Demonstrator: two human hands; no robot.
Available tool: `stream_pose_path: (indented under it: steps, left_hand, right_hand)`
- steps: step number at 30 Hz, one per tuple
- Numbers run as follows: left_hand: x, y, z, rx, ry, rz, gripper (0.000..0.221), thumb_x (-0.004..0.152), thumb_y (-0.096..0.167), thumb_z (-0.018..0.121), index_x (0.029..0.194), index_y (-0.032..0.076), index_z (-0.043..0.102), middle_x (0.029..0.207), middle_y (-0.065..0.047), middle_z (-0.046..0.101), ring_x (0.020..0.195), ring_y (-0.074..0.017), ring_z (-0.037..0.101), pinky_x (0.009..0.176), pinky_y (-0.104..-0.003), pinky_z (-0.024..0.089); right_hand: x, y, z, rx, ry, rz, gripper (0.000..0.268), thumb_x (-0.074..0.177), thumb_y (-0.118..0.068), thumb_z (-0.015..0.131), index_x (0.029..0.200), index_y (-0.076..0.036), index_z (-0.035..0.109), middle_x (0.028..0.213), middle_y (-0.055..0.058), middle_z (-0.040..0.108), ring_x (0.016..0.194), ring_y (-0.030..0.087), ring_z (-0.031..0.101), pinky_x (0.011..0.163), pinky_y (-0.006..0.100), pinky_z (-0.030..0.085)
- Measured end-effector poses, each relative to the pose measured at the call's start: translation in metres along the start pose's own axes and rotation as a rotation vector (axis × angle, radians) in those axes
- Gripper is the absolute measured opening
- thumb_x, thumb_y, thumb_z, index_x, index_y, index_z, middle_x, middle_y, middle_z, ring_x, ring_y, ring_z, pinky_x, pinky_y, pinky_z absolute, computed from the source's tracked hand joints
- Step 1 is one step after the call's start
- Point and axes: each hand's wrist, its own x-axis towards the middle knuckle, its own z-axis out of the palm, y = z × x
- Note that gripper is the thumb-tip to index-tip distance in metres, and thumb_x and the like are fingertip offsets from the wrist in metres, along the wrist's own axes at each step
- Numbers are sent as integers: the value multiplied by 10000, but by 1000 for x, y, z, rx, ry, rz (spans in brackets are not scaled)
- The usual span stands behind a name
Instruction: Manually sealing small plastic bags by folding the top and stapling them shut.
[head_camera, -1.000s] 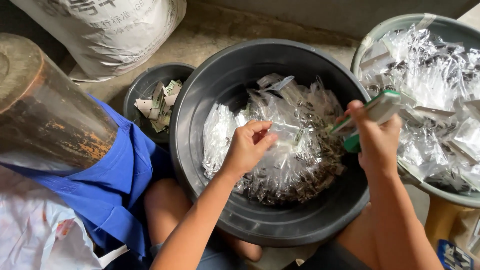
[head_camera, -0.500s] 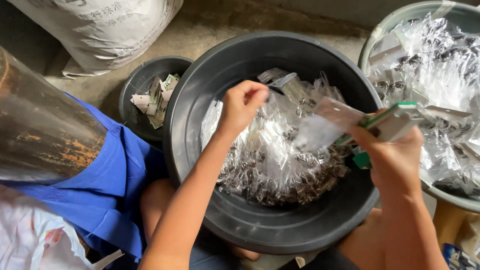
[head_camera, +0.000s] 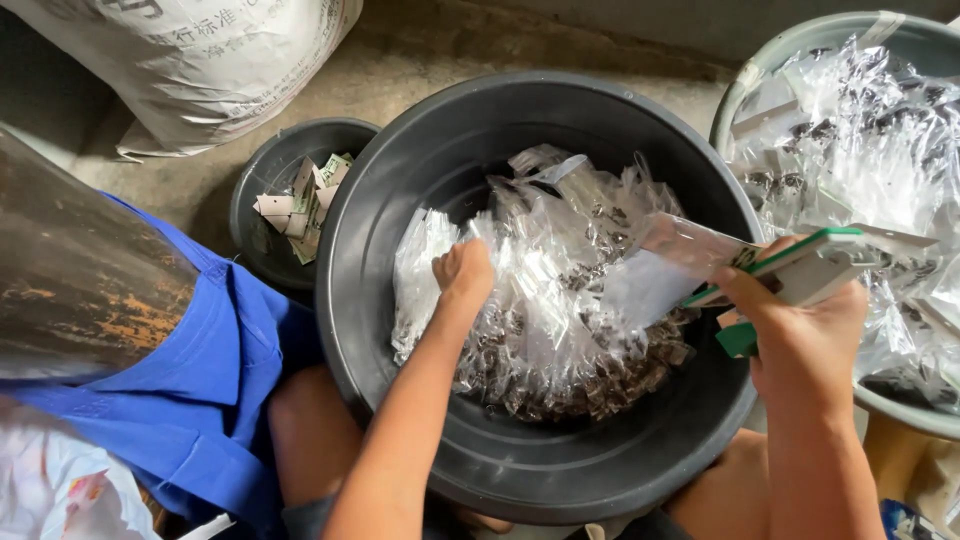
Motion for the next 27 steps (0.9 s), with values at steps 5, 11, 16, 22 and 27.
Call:
stream_pose_path:
  steps: [5,11,16,22,27]
  left_hand:
    - [-39,42,-60,-123,-4,75,415,972,300,387,596,143,468,607,-1,509,538,-160,365,786,-376,373]
    - [-47,58,-93,119,210,751,230,1008,320,526,892,128,477,764,-82,678,679,-383,643,628,-508,413]
    - [-107,78,-130,-104,296,959,142,895,194,616,998,107,570,794,-178,743,872,-428,733,760,-513,565]
    - [-155,80,-120,-55,436,1133,201,846,280,745,917,114,659,641,-108,714,676,-334,751,601,-441,592]
    - [-212,55,-133,63,446,1208,259,840,345,772,915,112,688,734,-83,686,747,-338,715,653,-445,569]
  right_hand:
    - [2,17,7,1,-49,-42,238,868,-42,810,913,-141,599,824,-38,591,771,62,562,723,228,486]
    - [-9,16,33,-143,-65,-70,211,847,-61,810,977,-127,658,895,-2,664,780,102,607,678,266,486]
    - [-22,-8,56,-93,-3,-283,241,782,35,835,926,-67,671,797,125,644,763,163,593,735,325,466]
    - [-43,-33,91,-41,5,-305,246,767,28,847,910,-59,667,816,139,667,779,188,618,731,345,490]
    - [-36,-32,95,-32,-1,-349,247,771,21,872,866,-56,657,748,124,645,692,169,605,688,343,514]
